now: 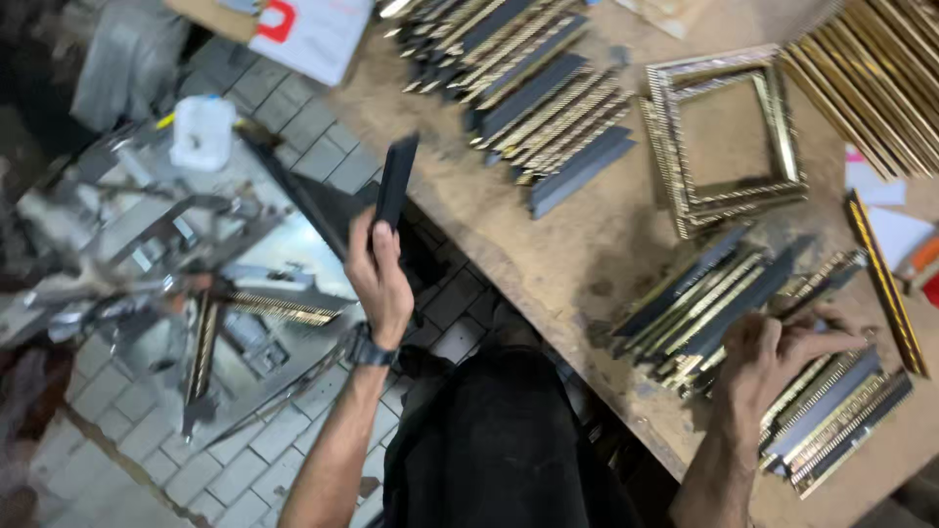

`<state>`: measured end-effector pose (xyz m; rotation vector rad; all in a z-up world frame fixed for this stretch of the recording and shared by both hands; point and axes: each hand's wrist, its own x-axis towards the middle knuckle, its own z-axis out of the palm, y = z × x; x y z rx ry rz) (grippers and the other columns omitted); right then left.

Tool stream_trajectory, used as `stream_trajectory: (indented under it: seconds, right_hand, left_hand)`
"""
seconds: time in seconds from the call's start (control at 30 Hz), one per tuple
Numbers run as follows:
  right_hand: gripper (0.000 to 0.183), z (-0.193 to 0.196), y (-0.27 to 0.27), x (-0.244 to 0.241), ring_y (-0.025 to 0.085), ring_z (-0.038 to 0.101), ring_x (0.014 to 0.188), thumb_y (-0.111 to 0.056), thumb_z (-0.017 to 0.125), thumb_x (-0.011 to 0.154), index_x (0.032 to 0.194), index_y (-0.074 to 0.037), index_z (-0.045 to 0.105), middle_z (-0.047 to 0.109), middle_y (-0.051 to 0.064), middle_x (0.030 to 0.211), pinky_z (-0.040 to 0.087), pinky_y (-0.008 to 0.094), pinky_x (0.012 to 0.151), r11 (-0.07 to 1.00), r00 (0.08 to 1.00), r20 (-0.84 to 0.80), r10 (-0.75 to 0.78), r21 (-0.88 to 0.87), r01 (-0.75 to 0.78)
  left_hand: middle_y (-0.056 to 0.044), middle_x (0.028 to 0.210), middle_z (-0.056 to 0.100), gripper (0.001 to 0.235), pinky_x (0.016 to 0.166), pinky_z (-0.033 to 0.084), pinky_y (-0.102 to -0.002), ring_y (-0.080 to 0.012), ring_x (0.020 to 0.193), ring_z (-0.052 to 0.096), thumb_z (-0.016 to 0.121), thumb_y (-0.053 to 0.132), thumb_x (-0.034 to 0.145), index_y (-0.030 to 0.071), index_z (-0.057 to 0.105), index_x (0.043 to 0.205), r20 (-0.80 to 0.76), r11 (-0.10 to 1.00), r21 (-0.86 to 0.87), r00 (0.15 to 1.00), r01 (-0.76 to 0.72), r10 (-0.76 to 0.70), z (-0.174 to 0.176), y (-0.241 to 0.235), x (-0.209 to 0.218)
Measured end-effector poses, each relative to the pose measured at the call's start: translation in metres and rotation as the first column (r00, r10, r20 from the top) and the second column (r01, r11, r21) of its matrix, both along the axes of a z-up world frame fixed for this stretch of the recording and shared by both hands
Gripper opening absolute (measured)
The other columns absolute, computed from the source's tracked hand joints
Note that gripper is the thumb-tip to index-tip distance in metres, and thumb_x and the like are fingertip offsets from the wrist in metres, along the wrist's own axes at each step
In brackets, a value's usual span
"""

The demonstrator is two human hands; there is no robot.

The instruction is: The person assembles gold picture frames by placing four cut frame pieces into a corner-joining machine, pressing the handle to join the corners, and stacking the completed frames on a nearby table. The process is repeated multiple times with consistent handling of frame pieces and the joining tool.

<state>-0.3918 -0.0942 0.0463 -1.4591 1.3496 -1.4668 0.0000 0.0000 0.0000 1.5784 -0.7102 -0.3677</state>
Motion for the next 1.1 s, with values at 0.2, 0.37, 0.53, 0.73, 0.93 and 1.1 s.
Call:
stream_trajectory:
  seconds: [0.2,0.37,0.53,0.73,0.93,1.1]
  right_hand:
    - [0.039,0.0,0.075,0.219,0.014,0.066,0.08,-0.002,0.054,0.107,0.146,-0.001,0.054,0.07,0.009,0.11,0.053,0.026,0.065,0.745,0.735,-0.145,0.663,0.219,-0.63]
    - [0.06,-0.035,0.159,0.393,0.037,0.06,0.111,-0.006,0.068,0.09,0.148,-0.009,0.056,0.06,0.021,0.127,0.053,0.045,0.09,0.296,0.172,-0.824,0.541,-0.005,-0.955]
    - [0.065,-0.086,0.186,0.449,0.033,0.054,0.112,0.005,0.059,0.089,0.153,-0.006,0.053,0.057,0.015,0.13,0.048,0.048,0.098,0.337,0.17,-0.957,0.235,-0.083,-0.938]
    - [0.052,-0.095,0.199,0.404,0.03,0.055,0.106,-0.002,0.07,0.086,0.138,-0.004,0.064,0.064,0.011,0.129,0.051,0.041,0.097,0.189,0.072,-0.842,0.534,0.036,-0.981]
    - [0.023,-0.083,0.167,0.423,0.029,0.056,0.116,-0.014,0.078,0.098,0.117,-0.004,0.072,0.064,0.009,0.129,0.049,0.04,0.101,0.44,0.253,-0.844,0.472,-0.023,-0.898]
    - [0.034,-0.066,0.155,0.419,0.027,0.052,0.115,-0.017,0.078,0.098,0.13,-0.007,0.075,0.06,0.007,0.129,0.042,0.041,0.097,0.44,0.234,-0.901,0.366,-0.054,-0.896]
  left_hand:
    - [-0.003,0.098,0.065,0.027,0.078,0.053,-0.029,-0.0109,0.085,0.061,0.046,0.025,0.118,0.001,0.056,0.123,-0.14,0.949,-0.109,0.95,-0.297,0.281,-0.04,0.213,0.028]
    - [-0.01,0.106,0.071,0.029,0.08,0.055,-0.028,-0.0165,0.097,0.07,0.054,0.017,0.111,-0.002,0.06,0.132,-0.064,0.871,0.052,0.869,-0.489,0.491,-0.035,0.315,0.057]
    - [-0.017,0.112,0.073,0.022,0.086,0.055,-0.036,-0.0283,0.102,0.07,0.068,0.01,0.104,-0.003,0.069,0.122,0.418,0.868,0.158,0.828,-0.471,0.373,-0.022,0.361,0.096]
    - [-0.01,0.116,0.074,0.019,0.085,0.055,-0.038,-0.0244,0.099,0.069,0.078,0.012,0.099,0.007,0.077,0.117,0.661,0.854,0.294,0.737,-0.429,0.143,-0.056,0.331,0.158]
    - [-0.008,0.111,0.058,0.023,0.084,0.038,-0.043,-0.0269,0.103,0.047,0.083,0.028,0.088,0.018,0.082,0.11,0.777,0.779,0.325,0.621,-0.537,0.104,-0.076,0.3,0.186]
    - [0.003,0.104,0.057,0.014,0.087,0.035,-0.043,-0.0238,0.103,0.045,0.083,0.027,0.094,0.022,0.082,0.107,0.631,0.81,0.356,0.759,-0.467,0.16,-0.068,0.272,0.202]
